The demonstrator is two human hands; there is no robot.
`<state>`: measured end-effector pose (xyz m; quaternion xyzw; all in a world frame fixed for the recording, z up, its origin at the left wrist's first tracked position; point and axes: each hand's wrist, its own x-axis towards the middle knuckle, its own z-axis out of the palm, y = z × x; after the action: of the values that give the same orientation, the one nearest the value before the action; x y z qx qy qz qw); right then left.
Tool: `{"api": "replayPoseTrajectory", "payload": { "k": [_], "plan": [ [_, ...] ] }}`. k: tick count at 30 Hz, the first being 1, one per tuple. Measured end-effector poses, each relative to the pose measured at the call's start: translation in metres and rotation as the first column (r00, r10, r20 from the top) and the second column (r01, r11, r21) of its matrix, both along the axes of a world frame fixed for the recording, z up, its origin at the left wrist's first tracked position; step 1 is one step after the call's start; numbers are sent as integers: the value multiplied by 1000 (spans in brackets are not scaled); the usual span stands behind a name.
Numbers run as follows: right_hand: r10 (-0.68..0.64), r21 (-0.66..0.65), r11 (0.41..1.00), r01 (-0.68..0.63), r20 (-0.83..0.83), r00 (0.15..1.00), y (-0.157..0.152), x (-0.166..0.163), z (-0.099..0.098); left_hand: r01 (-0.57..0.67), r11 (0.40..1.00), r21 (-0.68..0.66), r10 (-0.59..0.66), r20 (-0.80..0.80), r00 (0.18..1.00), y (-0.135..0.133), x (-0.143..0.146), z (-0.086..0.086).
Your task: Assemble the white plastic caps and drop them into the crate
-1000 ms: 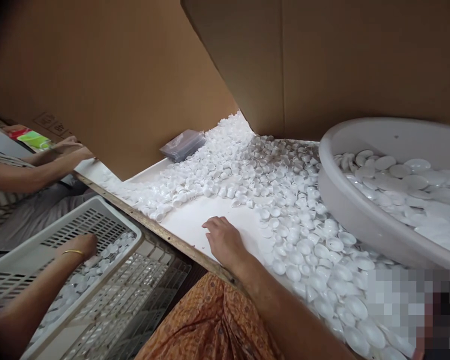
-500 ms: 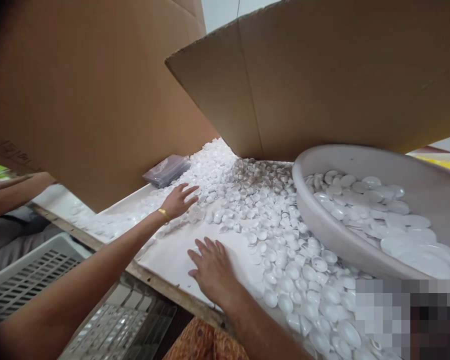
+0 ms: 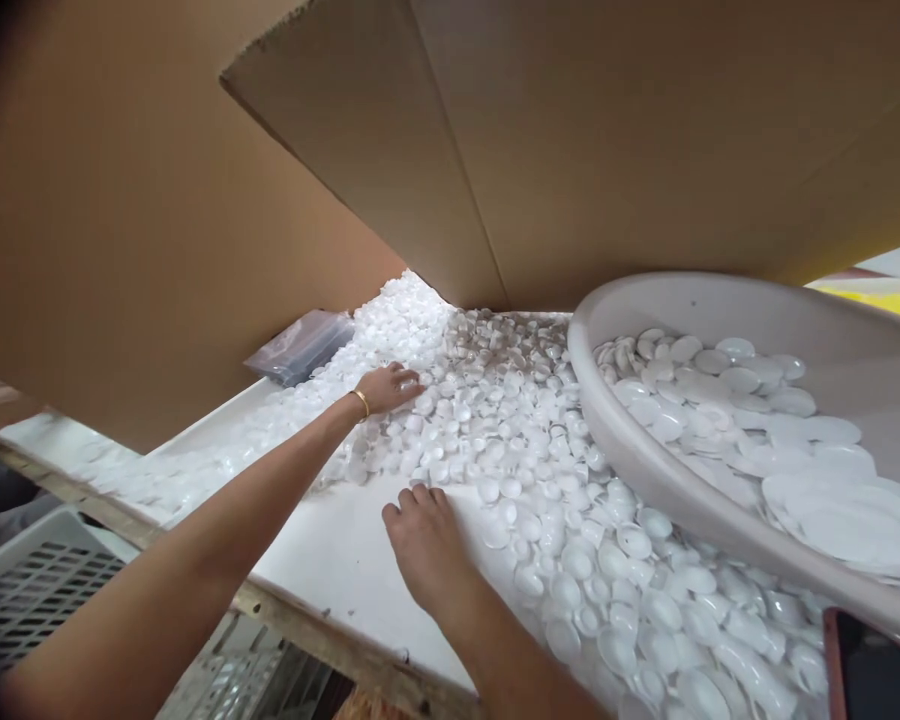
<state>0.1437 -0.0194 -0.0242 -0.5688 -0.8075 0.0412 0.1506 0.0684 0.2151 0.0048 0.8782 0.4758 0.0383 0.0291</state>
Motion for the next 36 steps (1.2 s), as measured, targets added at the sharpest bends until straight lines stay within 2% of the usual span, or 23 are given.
{"api": "replayPoseTrajectory", "payload": {
  "k": [5,8,10,12,15,17,20,22,27,33,34,36],
  "plan": [
    [118,-48,992,-120,-52,992,-11,6,2,15,1000,-12,-14,62,998,-56,-21,-9],
    [135,-112,981,-155,-172,976,-16,14,3,5,998,57,-12,129,992,-85,-40,1],
    [131,-149,974,-169,-235,963,-19,20,6,17,987,162,-52,215,975,-112,-55,10],
    [134,-188,963,-191,-276,952,-22,22,9,57,977,205,-114,275,955,-146,-70,15],
    [105,-222,959,-174,-293,950,-29,23,13,171,977,131,-199,246,949,-193,-87,8],
    [48,-221,969,-110,-265,963,-34,22,13,212,972,102,-228,186,956,-210,-91,-3],
    [-14,-187,982,-20,-178,984,-39,19,10,189,976,105,-200,106,974,-210,-86,-13],
    [-16,-139,990,1,-104,994,-41,17,8,184,978,94,-191,70,979,-201,-78,-14],
    [-22,-21,1000,22,2,1000,-44,11,1,249,968,5,-249,9,968,-186,-66,2],
    [64,120,991,-62,-13,998,-42,15,-19,68,996,54,-70,45,997,-187,-77,26],
    [71,130,989,-68,-13,997,-41,15,-21,56,997,48,-58,61,996,-191,-78,28],
    [64,128,990,-63,-9,998,-42,16,-21,112,994,8,-112,24,993,-202,-79,31]
  ]
}}
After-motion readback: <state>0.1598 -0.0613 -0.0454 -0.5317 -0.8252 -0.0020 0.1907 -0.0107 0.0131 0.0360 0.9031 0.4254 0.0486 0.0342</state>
